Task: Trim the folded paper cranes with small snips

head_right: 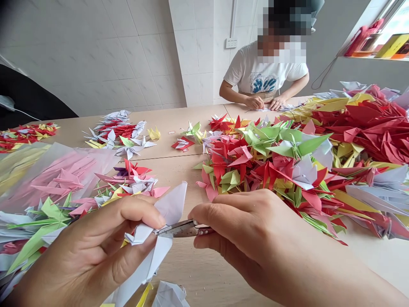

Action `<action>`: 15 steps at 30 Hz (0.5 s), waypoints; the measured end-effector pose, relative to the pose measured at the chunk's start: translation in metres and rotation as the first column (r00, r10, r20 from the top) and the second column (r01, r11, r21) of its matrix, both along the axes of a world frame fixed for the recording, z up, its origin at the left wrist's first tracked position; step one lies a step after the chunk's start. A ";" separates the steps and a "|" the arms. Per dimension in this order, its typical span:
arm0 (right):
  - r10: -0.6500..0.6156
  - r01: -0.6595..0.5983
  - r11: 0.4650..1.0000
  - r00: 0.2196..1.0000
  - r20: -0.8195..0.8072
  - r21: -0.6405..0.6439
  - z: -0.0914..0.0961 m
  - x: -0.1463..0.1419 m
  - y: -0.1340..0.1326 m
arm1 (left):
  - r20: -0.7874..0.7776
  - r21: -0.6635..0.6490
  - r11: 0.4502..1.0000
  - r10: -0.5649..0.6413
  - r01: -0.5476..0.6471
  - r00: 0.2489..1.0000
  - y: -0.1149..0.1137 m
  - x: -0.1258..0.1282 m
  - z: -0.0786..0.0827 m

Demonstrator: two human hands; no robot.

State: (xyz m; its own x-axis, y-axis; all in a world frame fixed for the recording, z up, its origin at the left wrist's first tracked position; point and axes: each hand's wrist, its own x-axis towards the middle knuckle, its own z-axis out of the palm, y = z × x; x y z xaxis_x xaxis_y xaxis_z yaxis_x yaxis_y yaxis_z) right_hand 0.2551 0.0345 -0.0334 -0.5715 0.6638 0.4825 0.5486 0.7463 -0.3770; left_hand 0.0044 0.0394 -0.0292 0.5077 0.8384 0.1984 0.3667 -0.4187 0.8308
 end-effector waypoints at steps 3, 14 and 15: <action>0.003 -0.002 1.000 0.999 0.035 -0.015 0.001 0.000 0.000 | 0.007 0.011 1.000 -0.012 0.012 1.000 0.002 0.001 0.001; 0.029 -0.029 1.000 0.999 0.019 0.003 -0.001 0.001 0.001 | 0.014 0.002 1.000 -0.031 0.031 0.999 0.001 0.001 0.001; 0.033 -0.032 0.999 0.999 0.013 -0.003 -0.001 0.001 0.001 | 0.011 0.000 1.000 -0.020 0.020 1.000 0.001 0.000 0.001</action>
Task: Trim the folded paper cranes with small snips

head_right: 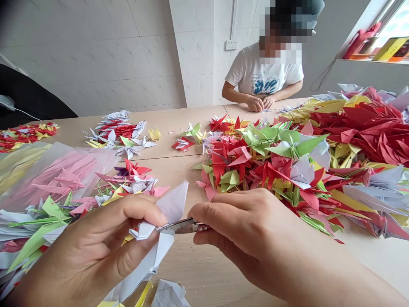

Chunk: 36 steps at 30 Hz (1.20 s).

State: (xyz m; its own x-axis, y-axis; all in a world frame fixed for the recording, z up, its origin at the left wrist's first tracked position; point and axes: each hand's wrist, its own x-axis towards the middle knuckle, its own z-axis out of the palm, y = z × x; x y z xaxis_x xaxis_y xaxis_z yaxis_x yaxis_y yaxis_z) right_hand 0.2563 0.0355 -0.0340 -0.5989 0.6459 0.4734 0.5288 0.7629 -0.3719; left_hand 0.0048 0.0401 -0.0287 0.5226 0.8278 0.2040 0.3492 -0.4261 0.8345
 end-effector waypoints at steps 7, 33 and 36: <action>-0.059 0.059 0.998 0.998 0.008 -0.001 0.003 0.000 -0.002 | -0.001 -0.010 1.000 0.018 -0.018 1.000 0.001 0.001 -0.001; 0.010 -0.010 0.997 1.000 -0.001 -0.071 0.004 -0.002 -0.001 | 0.019 -0.022 1.000 0.012 -0.012 1.000 0.001 0.001 0.000; 0.019 -0.019 0.996 1.000 -0.004 -0.085 0.005 -0.001 -0.001 | 0.010 -0.038 0.999 0.002 -0.001 1.000 0.002 0.000 -0.001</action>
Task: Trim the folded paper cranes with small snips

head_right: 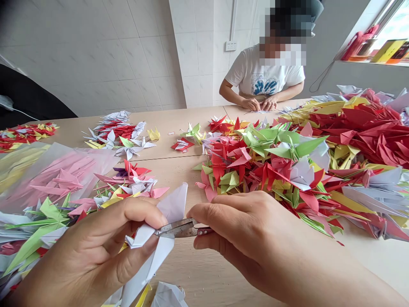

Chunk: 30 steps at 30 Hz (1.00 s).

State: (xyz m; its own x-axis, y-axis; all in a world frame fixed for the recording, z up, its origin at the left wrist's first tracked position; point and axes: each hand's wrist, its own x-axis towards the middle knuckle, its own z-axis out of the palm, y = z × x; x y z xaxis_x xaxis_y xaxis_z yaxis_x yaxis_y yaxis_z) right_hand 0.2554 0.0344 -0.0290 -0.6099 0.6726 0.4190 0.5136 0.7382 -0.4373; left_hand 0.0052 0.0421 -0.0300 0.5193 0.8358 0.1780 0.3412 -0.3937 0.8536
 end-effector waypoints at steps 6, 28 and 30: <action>0.011 -0.011 1.000 1.000 0.020 -0.009 -0.002 0.001 0.000 | 0.006 -0.002 1.000 0.008 -0.008 1.000 0.000 0.000 0.000; 0.034 -0.033 0.996 0.999 0.010 -0.081 0.001 0.000 0.003 | -0.014 0.026 0.999 -0.021 0.021 1.000 0.000 0.000 0.002; 0.044 -0.043 0.996 0.999 0.012 -0.078 0.000 0.000 0.003 | -0.014 0.022 1.000 -0.013 0.013 1.000 0.000 0.000 0.002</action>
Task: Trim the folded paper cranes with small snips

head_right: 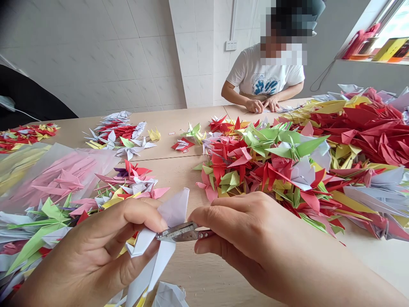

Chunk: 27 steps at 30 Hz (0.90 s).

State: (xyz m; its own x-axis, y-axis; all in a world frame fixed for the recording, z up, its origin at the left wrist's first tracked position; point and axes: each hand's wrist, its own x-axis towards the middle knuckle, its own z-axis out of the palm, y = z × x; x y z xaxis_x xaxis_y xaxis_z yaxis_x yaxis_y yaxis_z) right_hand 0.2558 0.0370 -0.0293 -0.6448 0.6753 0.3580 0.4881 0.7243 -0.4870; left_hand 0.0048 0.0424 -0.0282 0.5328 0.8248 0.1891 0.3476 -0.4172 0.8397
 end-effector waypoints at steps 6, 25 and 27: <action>0.001 -0.001 1.000 1.000 -0.005 -0.002 -0.002 0.002 -0.001 | -0.007 -0.006 1.000 0.000 0.000 1.000 -0.002 -0.001 -0.001; -0.018 0.018 0.998 1.000 -0.001 0.054 0.001 0.002 0.000 | 0.022 -0.030 1.000 -0.008 0.009 1.000 -0.001 0.000 -0.001; -0.036 0.037 0.997 0.999 -0.012 0.069 0.001 0.002 -0.001 | 0.039 -0.033 0.999 -0.009 0.010 0.999 0.000 0.000 -0.001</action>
